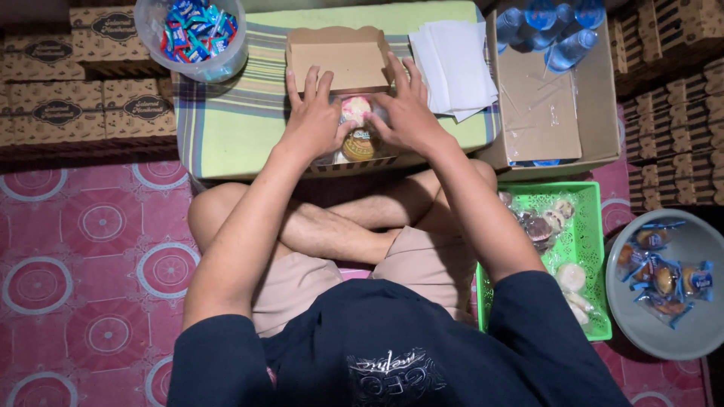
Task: Packing various snack items like cookies and candies into small cardboard gift boxes and folding them closed.
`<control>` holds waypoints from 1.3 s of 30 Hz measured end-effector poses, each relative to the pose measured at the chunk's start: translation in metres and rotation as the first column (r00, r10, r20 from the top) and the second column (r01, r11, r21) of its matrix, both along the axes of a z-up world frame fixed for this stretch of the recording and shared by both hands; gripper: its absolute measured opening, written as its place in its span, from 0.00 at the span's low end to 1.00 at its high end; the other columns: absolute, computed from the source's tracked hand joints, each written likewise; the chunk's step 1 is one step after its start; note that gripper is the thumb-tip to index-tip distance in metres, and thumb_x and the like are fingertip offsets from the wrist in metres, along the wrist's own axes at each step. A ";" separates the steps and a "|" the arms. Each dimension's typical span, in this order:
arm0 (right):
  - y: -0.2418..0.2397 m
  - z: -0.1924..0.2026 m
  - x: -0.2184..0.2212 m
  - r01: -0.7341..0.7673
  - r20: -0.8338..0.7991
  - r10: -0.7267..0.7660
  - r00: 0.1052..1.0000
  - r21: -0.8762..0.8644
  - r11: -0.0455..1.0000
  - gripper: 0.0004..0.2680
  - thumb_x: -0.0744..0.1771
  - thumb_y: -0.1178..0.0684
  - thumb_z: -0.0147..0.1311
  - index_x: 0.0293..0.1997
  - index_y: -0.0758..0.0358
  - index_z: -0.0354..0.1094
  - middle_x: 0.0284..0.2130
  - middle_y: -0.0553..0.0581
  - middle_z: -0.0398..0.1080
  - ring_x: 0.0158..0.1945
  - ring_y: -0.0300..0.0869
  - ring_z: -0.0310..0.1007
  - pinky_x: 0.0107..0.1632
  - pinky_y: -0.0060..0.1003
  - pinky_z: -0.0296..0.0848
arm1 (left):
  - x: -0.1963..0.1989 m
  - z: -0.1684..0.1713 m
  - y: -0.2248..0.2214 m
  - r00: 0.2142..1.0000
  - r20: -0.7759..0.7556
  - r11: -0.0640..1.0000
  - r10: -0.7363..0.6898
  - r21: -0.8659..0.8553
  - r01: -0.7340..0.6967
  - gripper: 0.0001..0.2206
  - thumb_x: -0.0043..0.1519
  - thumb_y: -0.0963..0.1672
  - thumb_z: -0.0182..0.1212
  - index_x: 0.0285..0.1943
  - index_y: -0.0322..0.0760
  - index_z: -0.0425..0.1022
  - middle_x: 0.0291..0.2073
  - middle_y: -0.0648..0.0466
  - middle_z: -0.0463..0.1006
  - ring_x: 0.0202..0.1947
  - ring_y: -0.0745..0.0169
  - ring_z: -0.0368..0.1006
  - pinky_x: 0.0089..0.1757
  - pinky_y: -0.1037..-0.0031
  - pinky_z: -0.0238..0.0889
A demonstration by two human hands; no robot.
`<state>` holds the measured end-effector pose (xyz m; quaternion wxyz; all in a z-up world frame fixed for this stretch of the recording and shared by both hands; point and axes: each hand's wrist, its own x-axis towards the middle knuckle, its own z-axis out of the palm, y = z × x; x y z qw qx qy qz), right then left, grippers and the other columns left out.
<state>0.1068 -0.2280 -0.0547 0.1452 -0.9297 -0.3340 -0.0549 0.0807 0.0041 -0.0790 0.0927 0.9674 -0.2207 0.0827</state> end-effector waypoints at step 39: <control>-0.048 -0.023 -0.047 0.196 0.202 -0.293 0.934 0.397 0.897 0.06 0.64 0.63 0.54 0.43 0.67 0.72 0.37 0.60 0.70 0.41 0.51 0.69 0.45 0.41 0.70 | 0.126 0.036 0.220 0.722 -0.158 0.706 0.674 -0.149 -0.692 0.12 0.52 0.34 0.70 0.43 0.16 0.80 0.35 0.32 0.81 0.33 0.39 0.80 0.36 0.60 0.79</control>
